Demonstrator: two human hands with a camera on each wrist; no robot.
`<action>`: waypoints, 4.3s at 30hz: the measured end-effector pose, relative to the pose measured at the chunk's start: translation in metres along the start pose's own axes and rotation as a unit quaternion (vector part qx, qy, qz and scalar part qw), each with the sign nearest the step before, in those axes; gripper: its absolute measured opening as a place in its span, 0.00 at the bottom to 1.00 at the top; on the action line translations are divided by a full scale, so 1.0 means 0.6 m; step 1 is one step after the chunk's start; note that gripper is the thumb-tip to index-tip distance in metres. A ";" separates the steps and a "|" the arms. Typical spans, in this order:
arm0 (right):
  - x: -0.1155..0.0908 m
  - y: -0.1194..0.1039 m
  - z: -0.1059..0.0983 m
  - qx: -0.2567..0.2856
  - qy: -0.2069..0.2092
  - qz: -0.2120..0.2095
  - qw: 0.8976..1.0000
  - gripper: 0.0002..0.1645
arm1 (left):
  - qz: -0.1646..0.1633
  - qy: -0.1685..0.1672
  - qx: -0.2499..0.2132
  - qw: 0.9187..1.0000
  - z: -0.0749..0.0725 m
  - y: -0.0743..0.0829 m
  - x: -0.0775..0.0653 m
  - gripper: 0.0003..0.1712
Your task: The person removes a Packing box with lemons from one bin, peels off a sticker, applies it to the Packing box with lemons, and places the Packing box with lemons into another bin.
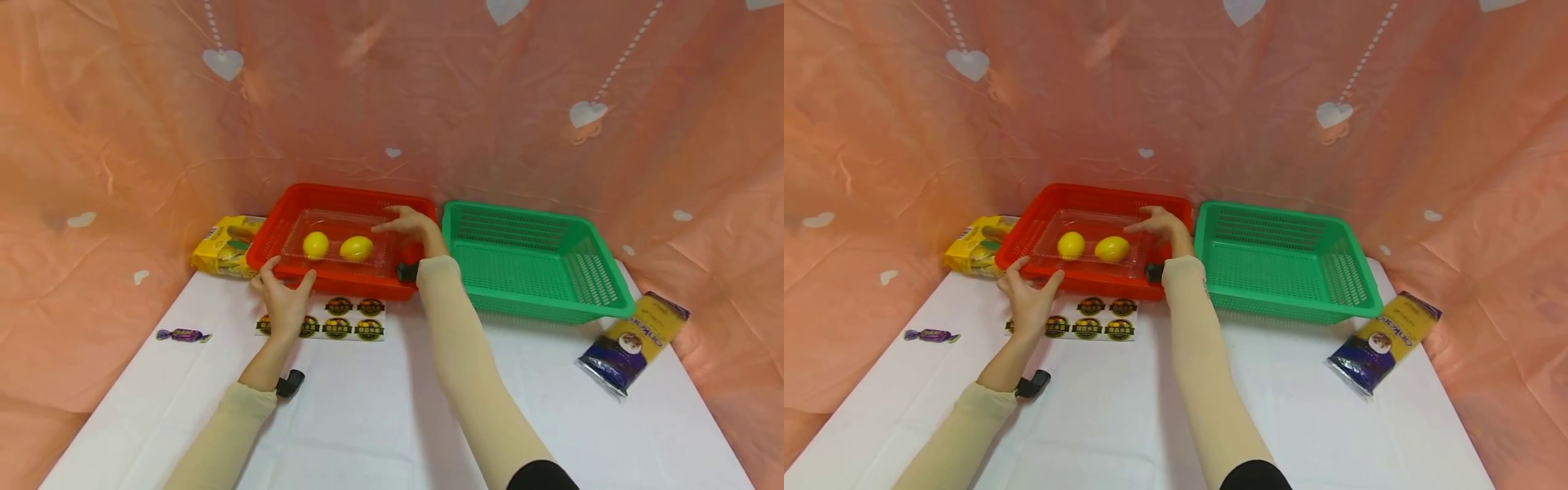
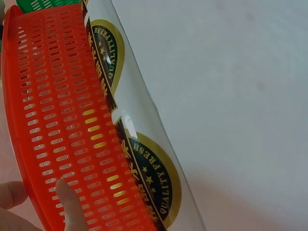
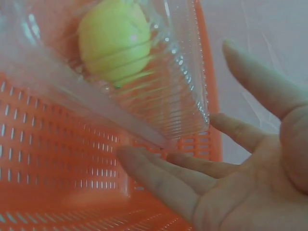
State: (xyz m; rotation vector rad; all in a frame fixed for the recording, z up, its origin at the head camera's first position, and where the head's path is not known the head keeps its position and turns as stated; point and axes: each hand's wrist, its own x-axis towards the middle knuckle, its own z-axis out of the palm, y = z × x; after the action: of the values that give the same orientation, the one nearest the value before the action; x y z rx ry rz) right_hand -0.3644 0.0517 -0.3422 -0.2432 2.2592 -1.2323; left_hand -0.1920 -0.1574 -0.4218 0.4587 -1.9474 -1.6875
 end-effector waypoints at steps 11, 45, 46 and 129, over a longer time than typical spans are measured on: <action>-0.002 0.014 0.006 0.005 -0.044 0.012 0.999 0.54 | -0.001 -0.003 -0.003 1.000 0.001 0.000 -0.001 0.38; 0.020 0.032 0.011 0.075 -0.046 -0.005 0.996 0.43 | -0.005 0.005 0.008 1.000 -0.002 -0.004 0.001 0.38; 0.020 0.033 0.011 0.076 -0.044 -0.009 0.996 0.42 | -0.004 0.006 0.007 1.000 -0.002 -0.004 0.001 0.39; -0.344 0.111 -0.092 0.061 -0.078 -0.091 0.991 0.42 | 0.002 0.018 0.007 1.000 -0.023 -0.009 0.038 0.39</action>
State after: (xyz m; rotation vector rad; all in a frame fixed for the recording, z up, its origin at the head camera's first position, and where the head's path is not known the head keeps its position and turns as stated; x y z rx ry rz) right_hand -0.2156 0.2123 -0.2949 -0.4902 2.0560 -1.3897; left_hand -0.2027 -0.1821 -0.4224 0.4873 -1.9338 -1.6531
